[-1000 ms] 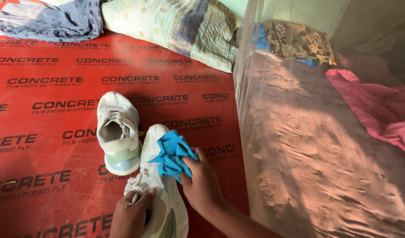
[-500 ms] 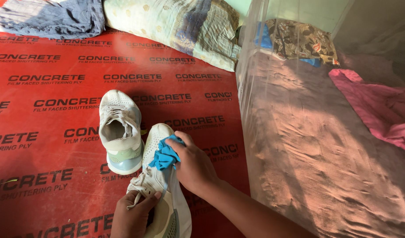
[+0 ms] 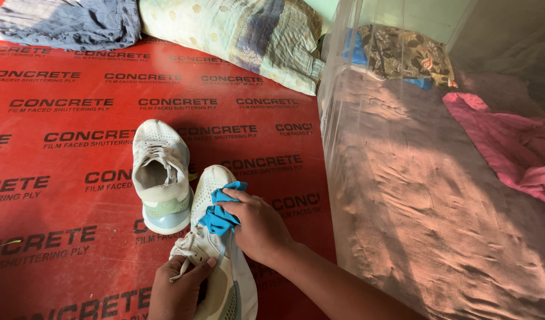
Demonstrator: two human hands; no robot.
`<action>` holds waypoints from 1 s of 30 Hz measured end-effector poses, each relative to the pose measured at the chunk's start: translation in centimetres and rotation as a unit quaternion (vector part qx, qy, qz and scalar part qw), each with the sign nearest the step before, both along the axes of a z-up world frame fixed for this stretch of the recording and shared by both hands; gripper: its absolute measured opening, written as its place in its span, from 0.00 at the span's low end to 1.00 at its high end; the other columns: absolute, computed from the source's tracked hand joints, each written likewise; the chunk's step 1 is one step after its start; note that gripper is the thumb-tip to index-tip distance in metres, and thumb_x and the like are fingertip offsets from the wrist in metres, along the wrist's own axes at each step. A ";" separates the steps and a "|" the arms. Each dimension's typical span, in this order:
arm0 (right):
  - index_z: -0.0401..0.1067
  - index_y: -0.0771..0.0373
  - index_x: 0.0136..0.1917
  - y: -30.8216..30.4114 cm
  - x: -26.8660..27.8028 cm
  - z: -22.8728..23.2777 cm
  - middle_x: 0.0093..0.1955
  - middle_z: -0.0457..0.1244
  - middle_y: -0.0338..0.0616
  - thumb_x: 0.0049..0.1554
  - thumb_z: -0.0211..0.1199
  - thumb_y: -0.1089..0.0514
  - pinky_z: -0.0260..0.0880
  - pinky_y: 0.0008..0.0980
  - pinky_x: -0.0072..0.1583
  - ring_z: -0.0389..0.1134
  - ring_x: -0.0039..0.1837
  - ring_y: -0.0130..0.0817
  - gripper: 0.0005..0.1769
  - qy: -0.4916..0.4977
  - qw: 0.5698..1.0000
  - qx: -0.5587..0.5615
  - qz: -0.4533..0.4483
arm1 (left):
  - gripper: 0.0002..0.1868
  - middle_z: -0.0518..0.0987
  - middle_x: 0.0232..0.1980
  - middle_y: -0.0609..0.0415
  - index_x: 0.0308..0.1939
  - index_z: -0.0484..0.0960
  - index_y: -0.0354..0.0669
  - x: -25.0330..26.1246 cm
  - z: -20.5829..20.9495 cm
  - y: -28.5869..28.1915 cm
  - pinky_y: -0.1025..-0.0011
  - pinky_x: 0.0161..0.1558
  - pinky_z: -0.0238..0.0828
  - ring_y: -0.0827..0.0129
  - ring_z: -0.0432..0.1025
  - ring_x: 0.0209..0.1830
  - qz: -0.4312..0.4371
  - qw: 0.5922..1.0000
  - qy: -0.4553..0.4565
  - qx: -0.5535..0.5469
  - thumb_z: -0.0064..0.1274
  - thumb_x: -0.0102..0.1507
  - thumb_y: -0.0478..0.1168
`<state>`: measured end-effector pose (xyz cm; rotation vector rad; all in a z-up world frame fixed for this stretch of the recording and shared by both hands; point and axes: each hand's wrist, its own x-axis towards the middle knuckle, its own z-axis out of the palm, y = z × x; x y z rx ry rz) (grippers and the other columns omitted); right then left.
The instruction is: The person wipes the upper surface of a white sneaker with a blue cloth. The shoe is held in the left hand while the right hand scrubs the mesh and laces. The task is performed on a red construction sheet placed on a bed.
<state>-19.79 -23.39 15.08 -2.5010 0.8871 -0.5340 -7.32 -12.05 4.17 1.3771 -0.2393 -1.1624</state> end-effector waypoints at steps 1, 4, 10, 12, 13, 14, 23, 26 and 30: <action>0.76 0.61 0.61 0.0 0.0 0.0 0.75 0.59 0.49 0.46 0.53 0.76 0.64 0.45 0.68 0.63 0.70 0.55 0.31 0.002 1.000 0.000 0.001 | 0.17 0.85 0.33 0.45 0.47 0.84 0.25 0.0 0.0 0.0 0.70 0.28 0.72 0.68 0.77 0.26 0.000 1.000 0.003 0.002 0.62 0.56 0.34; 0.76 0.62 0.61 0.0 0.0 0.2 0.75 0.60 0.49 0.46 0.54 0.76 0.64 0.45 0.69 0.64 0.70 0.55 0.31 -0.004 1.000 0.003 0.009 | 0.18 0.86 0.33 0.44 0.47 0.84 0.22 0.1 -0.3 0.0 0.70 0.30 0.74 0.68 0.78 0.27 0.002 1.000 0.001 -0.010 0.63 0.56 0.33; 0.74 0.62 0.63 0.3 0.0 -0.1 0.75 0.60 0.49 0.47 0.54 0.76 0.63 0.44 0.69 0.64 0.69 0.54 0.31 -0.006 1.000 0.010 0.028 | 0.17 0.85 0.33 0.45 0.48 0.85 0.25 0.2 -1.0 0.1 0.70 0.28 0.70 0.68 0.75 0.25 -0.007 1.000 -0.019 -0.016 0.63 0.58 0.35; 0.74 0.62 0.63 0.5 -0.2 -0.5 0.74 0.61 0.49 0.47 0.54 0.76 0.64 0.43 0.69 0.65 0.68 0.53 0.31 -0.011 0.999 0.008 0.032 | 0.17 0.85 0.33 0.45 0.47 0.85 0.24 0.3 -1.2 0.1 0.70 0.28 0.71 0.68 0.76 0.26 -0.006 1.000 -0.018 -0.014 0.62 0.58 0.35; 0.75 0.62 0.63 0.7 -0.2 -0.9 0.74 0.61 0.49 0.47 0.54 0.76 0.64 0.43 0.69 0.66 0.67 0.52 0.31 -0.013 0.999 0.007 0.033 | 0.17 0.85 0.33 0.45 0.46 0.84 0.24 0.3 -1.3 0.1 0.70 0.28 0.72 0.68 0.76 0.26 -0.005 1.000 -0.017 -0.013 0.62 0.58 0.35; 0.75 0.62 0.62 0.8 -0.3 -1.2 0.73 0.62 0.49 0.47 0.54 0.76 0.64 0.42 0.69 0.67 0.66 0.51 0.31 -0.015 0.999 0.005 0.034 | 0.16 0.85 0.32 0.45 0.46 0.84 0.24 0.3 -1.5 0.1 0.70 0.28 0.72 0.69 0.76 0.26 -0.006 1.000 -0.021 -0.011 0.62 0.58 0.35; 0.81 0.64 0.56 2.2 -0.8 -1.2 0.49 0.73 0.47 0.54 0.63 0.67 0.73 0.32 0.52 0.71 0.46 0.32 0.16 -0.050 0.931 0.357 0.057 | 0.10 0.80 0.27 0.49 0.43 0.85 0.27 1.4 -4.5 0.0 0.68 0.25 0.65 0.69 0.70 0.22 -0.032 0.996 -0.084 0.009 0.57 0.59 0.31; 0.79 0.61 0.56 1.2 -0.2 0.4 0.43 0.68 0.50 0.53 0.63 0.63 0.68 0.34 0.47 0.65 0.39 0.31 0.16 -0.026 0.869 0.488 -0.079 | 0.10 0.81 0.28 0.50 0.43 0.85 0.29 1.4 -4.2 0.0 0.69 0.25 0.66 0.71 0.71 0.23 -0.040 0.994 -0.099 0.000 0.57 0.58 0.31; 0.76 0.54 0.60 0.2 1.0 0.7 0.48 0.71 0.52 0.52 0.65 0.62 0.71 0.39 0.51 0.70 0.46 0.38 0.21 0.005 0.958 0.263 -0.114 | 0.12 0.82 0.29 0.51 0.43 0.86 0.27 1.0 -2.8 0.3 0.72 0.27 0.68 0.73 0.72 0.24 -0.035 0.996 -0.082 -0.023 0.59 0.59 0.34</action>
